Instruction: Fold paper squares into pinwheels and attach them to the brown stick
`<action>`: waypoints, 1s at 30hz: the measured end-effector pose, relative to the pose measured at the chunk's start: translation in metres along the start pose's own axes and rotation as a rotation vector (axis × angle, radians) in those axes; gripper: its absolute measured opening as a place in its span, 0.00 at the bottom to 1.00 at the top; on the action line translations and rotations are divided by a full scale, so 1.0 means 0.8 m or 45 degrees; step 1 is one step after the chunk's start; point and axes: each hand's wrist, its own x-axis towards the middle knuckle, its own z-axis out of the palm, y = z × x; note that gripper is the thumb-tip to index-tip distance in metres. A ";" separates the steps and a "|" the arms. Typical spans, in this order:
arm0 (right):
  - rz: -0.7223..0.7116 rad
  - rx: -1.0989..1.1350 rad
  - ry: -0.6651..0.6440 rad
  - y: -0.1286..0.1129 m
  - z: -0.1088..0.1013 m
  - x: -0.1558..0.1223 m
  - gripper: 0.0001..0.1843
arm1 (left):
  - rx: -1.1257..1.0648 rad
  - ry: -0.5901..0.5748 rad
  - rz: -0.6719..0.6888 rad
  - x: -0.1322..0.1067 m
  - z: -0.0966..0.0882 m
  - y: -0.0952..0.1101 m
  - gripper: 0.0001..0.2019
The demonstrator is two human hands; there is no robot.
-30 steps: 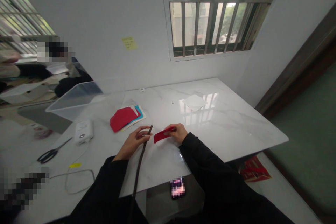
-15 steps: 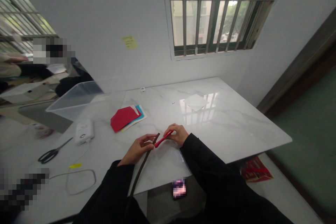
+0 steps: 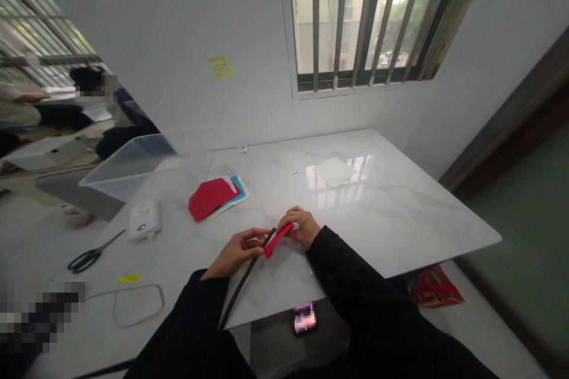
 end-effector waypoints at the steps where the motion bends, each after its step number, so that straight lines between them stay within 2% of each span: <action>1: 0.015 -0.003 0.002 0.000 0.000 0.000 0.08 | -0.004 -0.002 -0.002 0.000 0.000 0.001 0.23; 11: 0.057 0.001 0.028 0.001 0.004 -0.003 0.05 | -0.007 -0.007 -0.037 -0.003 0.003 0.008 0.23; 16: 0.250 0.064 0.040 -0.002 0.006 -0.005 0.10 | 0.008 -0.046 -0.055 -0.002 0.002 0.005 0.23; 23: 0.409 0.536 -0.087 0.001 0.015 -0.004 0.19 | -0.054 -0.097 -0.076 -0.001 0.000 -0.001 0.19; 30: 0.437 0.621 -0.043 0.000 0.011 -0.003 0.21 | -0.055 -0.066 -0.028 0.002 -0.001 -0.006 0.22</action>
